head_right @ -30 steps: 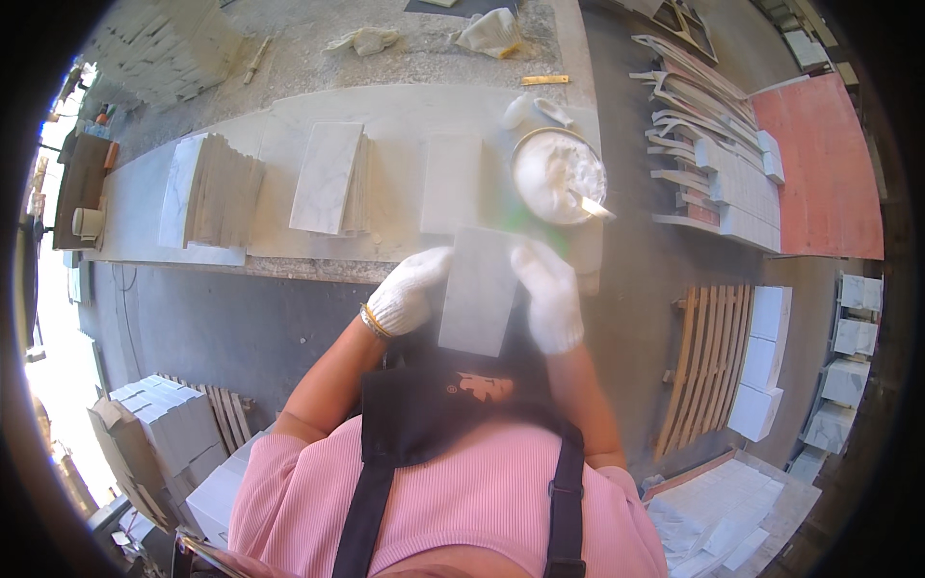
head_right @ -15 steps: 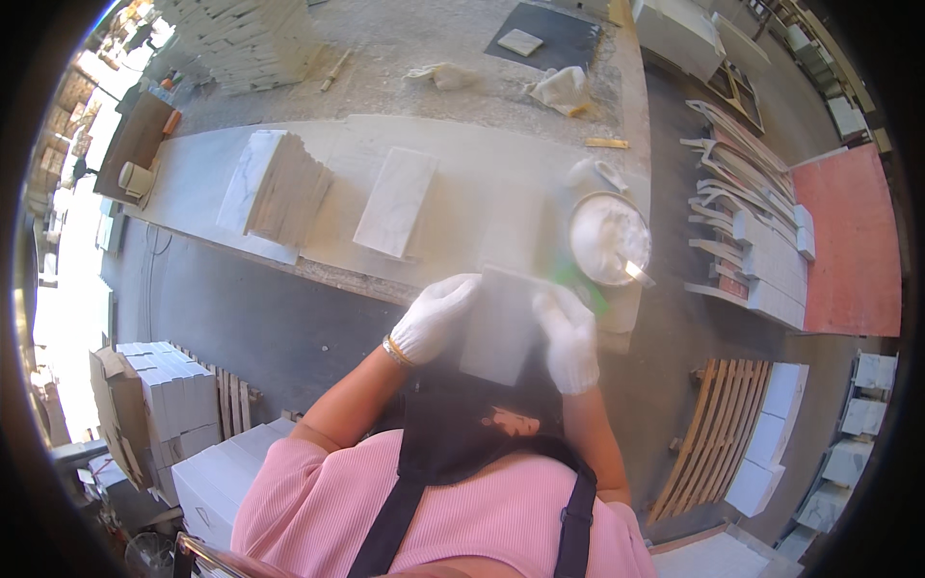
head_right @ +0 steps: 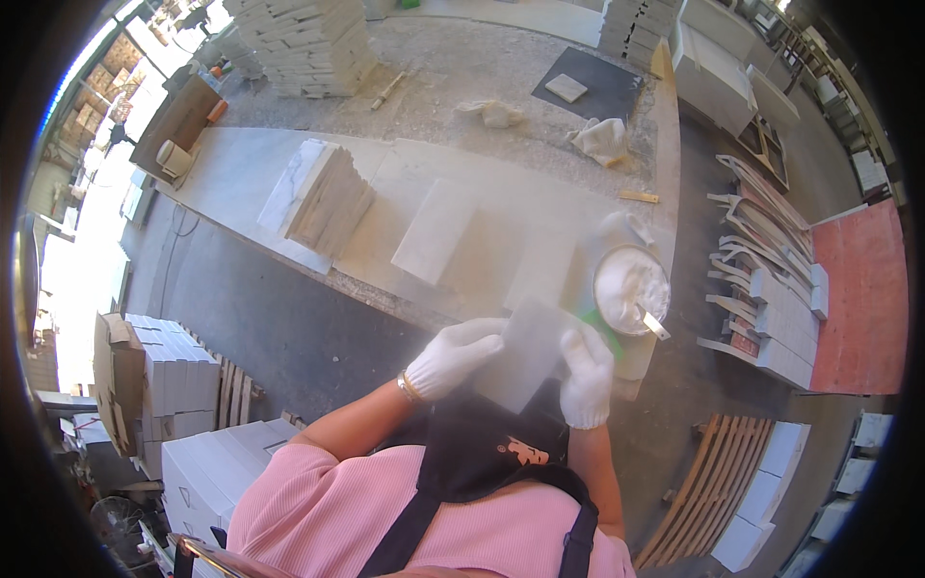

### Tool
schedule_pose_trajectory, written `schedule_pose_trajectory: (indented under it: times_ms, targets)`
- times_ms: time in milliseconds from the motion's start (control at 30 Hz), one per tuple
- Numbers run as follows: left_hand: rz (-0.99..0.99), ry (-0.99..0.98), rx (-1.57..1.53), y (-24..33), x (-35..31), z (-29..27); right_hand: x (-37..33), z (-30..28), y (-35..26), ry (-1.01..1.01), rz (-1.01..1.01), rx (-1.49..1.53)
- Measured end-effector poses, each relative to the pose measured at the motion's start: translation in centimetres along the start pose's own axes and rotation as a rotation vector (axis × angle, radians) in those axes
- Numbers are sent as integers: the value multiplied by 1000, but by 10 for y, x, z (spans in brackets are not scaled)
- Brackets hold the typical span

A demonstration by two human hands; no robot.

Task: The person applies a white paste to the edges of small rectangular tiles using a small spatula, then stacks the treated tiles on a workbench. The person handles tiles one at a time, turning them to coat edges before stacking them.

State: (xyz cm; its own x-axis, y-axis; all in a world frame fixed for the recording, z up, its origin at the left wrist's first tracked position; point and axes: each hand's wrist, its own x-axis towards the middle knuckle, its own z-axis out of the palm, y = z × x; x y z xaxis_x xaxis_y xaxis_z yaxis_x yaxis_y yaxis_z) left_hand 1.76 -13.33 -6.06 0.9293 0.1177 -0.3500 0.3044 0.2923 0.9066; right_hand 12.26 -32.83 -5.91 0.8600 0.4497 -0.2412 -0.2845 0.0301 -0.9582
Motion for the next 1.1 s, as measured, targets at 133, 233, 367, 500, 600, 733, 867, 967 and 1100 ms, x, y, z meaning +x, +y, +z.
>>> schedule_pose_trajectory:
  times_ms: [133, 233, 367, 500, 600, 733, 867, 967, 1100]
  targets:
    - [158, 216, 54, 15, 2, -21, 2, 17, -7, -90, 28, 106]
    - [264, 354, 109, 36, 18, -53, 4, 18, -9, -72, 29, 46]
    - [318, 560, 296, 61, 55, -106, -2, 1, -4, -39, 132, -3]
    - [270, 642, 565, 71, 81, -136, -7, -14, 10, 44, 149, -112]
    - [317, 794, 1134, 71, 79, -130, -7, -21, 17, 70, 168, -153]
    - [469, 687, 763, 60, 52, -93, -3, -22, 22, 41, 237, -184]
    - [161, 348, 507, 18, 36, -37, 8, -15, 32, -3, 320, -152]
    - [69, 282, 595, -12, 52, -17, 13, -11, 39, -39, 327, -157]
    - [35, 292, 509, -36, 67, -15, 11, -10, 44, -44, 319, -152]
